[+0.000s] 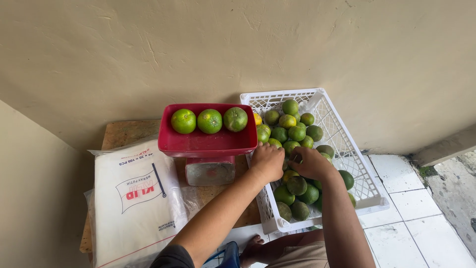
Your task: The person is weighing green fruits by transferring them from a crate to a scale tray and then into plastic bags.
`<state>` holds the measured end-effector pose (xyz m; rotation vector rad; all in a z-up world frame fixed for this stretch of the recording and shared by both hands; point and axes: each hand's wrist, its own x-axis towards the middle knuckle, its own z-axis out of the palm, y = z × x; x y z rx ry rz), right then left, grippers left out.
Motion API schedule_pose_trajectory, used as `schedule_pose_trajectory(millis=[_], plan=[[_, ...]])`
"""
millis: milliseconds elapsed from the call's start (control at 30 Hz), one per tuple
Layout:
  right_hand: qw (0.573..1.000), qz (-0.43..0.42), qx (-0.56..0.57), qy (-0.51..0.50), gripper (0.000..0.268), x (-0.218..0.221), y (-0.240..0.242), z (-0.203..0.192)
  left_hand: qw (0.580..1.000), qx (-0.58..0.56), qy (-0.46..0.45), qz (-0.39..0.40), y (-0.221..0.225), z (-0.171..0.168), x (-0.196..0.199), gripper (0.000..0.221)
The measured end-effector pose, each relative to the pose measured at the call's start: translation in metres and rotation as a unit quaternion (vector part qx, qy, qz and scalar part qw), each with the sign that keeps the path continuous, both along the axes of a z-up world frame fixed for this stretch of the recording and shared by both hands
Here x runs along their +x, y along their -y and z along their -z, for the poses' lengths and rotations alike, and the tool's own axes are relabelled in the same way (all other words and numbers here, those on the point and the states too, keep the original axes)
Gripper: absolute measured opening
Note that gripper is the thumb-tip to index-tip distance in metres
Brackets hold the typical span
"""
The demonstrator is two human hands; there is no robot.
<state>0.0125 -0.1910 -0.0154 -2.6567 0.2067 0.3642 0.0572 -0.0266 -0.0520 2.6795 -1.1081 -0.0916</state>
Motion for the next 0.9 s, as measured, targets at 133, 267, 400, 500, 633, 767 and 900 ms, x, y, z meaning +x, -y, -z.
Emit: schedule_pose_trajectory(millis=[133,267,400,500,633,767,900], plan=[[0.995,-0.053,-0.004,-0.079,0.04,-0.008,-0.015,-0.006,0.994,0.095,0.015,-0.045,0.006,-0.005,-0.009,0.04],[0.993,-0.07,-0.049,-0.082,0.042,-0.01,-0.03,-0.016,0.987,0.152,-0.012,-0.043,0.003,-0.032,-0.018,0.047],[0.989,-0.105,-0.098,-0.02,0.057,0.002,-0.022,0.014,0.97,0.235,-0.051,-0.041,0.006,-0.048,-0.019,0.057],[0.991,-0.119,-0.064,-0.006,0.062,0.01,-0.02,0.033,0.958,0.276,-0.057,-0.051,0.009,-0.046,-0.02,0.055],[0.986,-0.137,-0.09,0.006,0.065,0.017,-0.013,0.05,0.943,0.324,-0.05,-0.055,0.011,-0.047,-0.021,0.052],[0.985,-0.145,-0.092,0.023,0.057,0.02,-0.013,0.066,0.95,0.301,-0.069,-0.049,0.01,-0.046,-0.023,0.05],[0.978,-0.165,-0.123,0.04,0.048,0.027,-0.008,0.082,0.954,0.292,-0.061,-0.036,0.012,-0.045,-0.022,0.05]])
